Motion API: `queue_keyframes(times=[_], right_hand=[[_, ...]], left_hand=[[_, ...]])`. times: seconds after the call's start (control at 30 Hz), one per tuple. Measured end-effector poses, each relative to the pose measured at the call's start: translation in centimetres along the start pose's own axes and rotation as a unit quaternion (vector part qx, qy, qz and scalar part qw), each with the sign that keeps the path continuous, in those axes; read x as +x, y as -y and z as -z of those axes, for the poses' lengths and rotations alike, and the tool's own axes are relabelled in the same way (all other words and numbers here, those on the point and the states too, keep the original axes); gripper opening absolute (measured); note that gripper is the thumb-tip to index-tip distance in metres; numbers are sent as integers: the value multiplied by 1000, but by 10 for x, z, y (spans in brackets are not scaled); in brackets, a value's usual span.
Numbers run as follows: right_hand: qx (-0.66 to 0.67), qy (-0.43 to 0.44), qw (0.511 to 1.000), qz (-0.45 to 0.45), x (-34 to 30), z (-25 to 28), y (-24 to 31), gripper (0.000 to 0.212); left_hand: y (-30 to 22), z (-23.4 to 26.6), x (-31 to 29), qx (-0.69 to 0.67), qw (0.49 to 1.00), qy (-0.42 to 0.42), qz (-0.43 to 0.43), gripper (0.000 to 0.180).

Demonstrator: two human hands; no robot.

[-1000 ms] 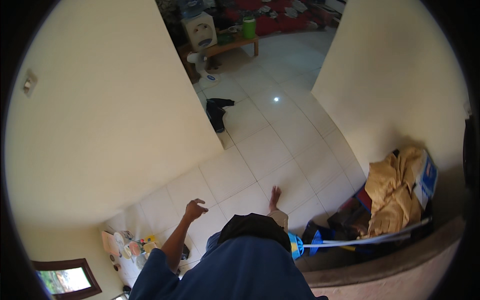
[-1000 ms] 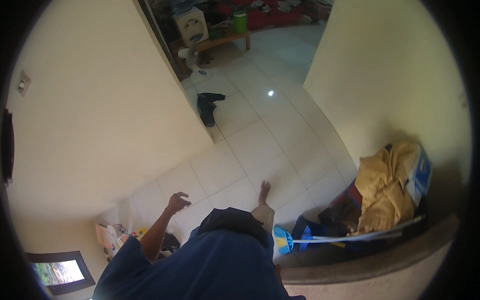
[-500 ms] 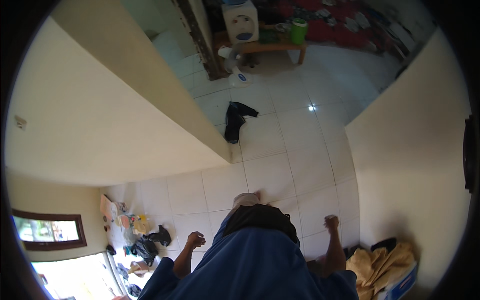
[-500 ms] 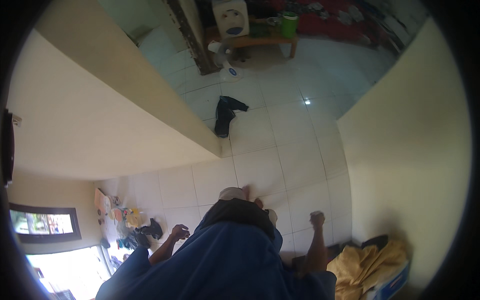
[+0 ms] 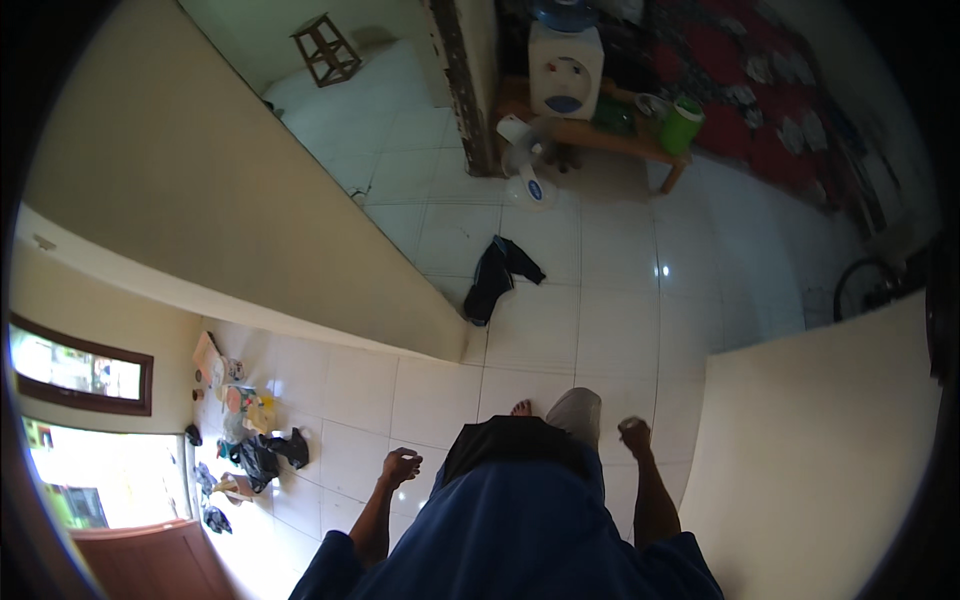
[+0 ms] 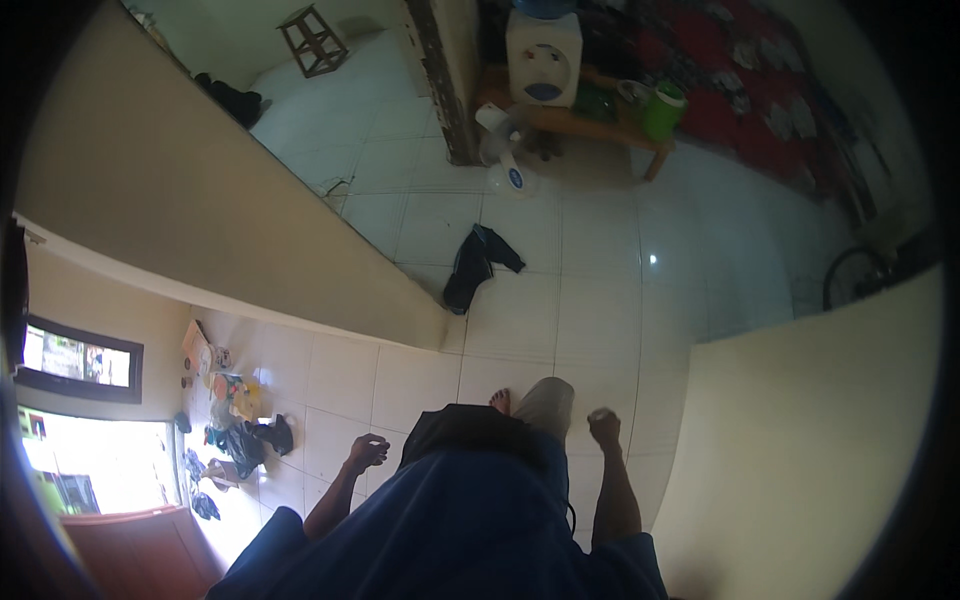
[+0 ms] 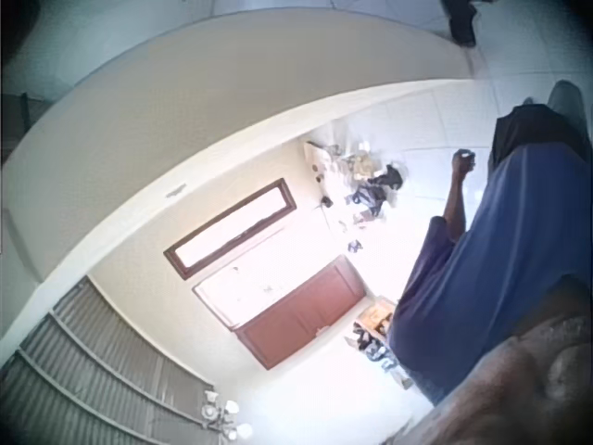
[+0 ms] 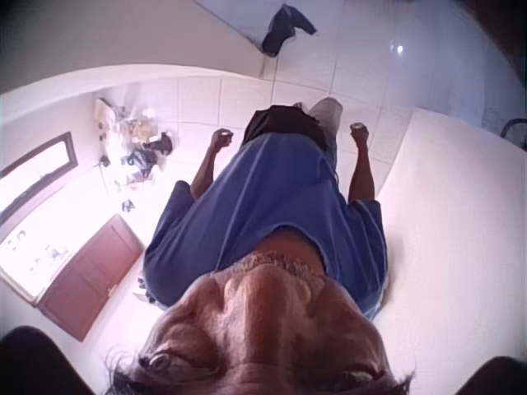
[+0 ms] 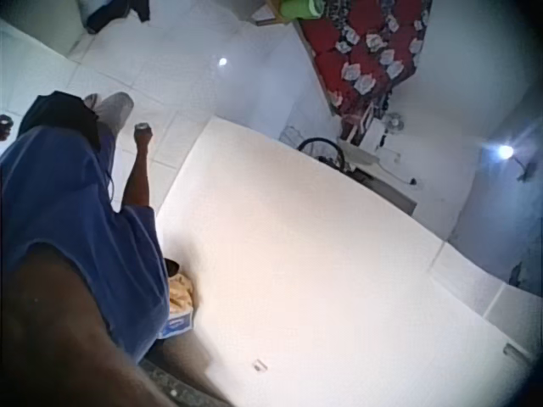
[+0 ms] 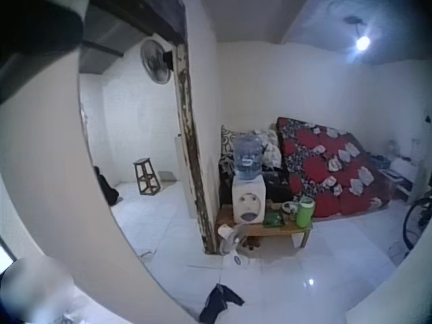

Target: The person prepares a white mixture by stirring a thick substance in a bucket and then adding a white liquid from a large plastic bag.

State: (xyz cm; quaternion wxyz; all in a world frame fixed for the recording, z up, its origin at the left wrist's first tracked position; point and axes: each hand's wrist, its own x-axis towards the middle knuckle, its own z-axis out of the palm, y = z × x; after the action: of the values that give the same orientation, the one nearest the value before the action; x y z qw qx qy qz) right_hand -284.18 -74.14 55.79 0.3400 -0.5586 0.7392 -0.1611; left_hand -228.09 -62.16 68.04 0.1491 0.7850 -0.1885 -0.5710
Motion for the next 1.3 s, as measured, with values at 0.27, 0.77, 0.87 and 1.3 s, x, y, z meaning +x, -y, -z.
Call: queue_keyframes(times=[0.27,0.77,0.87,1.3], right_hand=[[-25,267,940,-209,62,30,-28,16],[-19,237,971,-36,366,80,139,14],[-66,263,962,-14,385,75,161,13],[-144,349,923,-73,374,63,145,16]], left_hand=[[23,-49,-48,-173,973,-139,66,33],[-61,-213,-102,-118,979,-165,29,9],[-105,-224,-116,-254,941,-191,117,11],[-138,-263,-132,-271,915,-243,172,20]])
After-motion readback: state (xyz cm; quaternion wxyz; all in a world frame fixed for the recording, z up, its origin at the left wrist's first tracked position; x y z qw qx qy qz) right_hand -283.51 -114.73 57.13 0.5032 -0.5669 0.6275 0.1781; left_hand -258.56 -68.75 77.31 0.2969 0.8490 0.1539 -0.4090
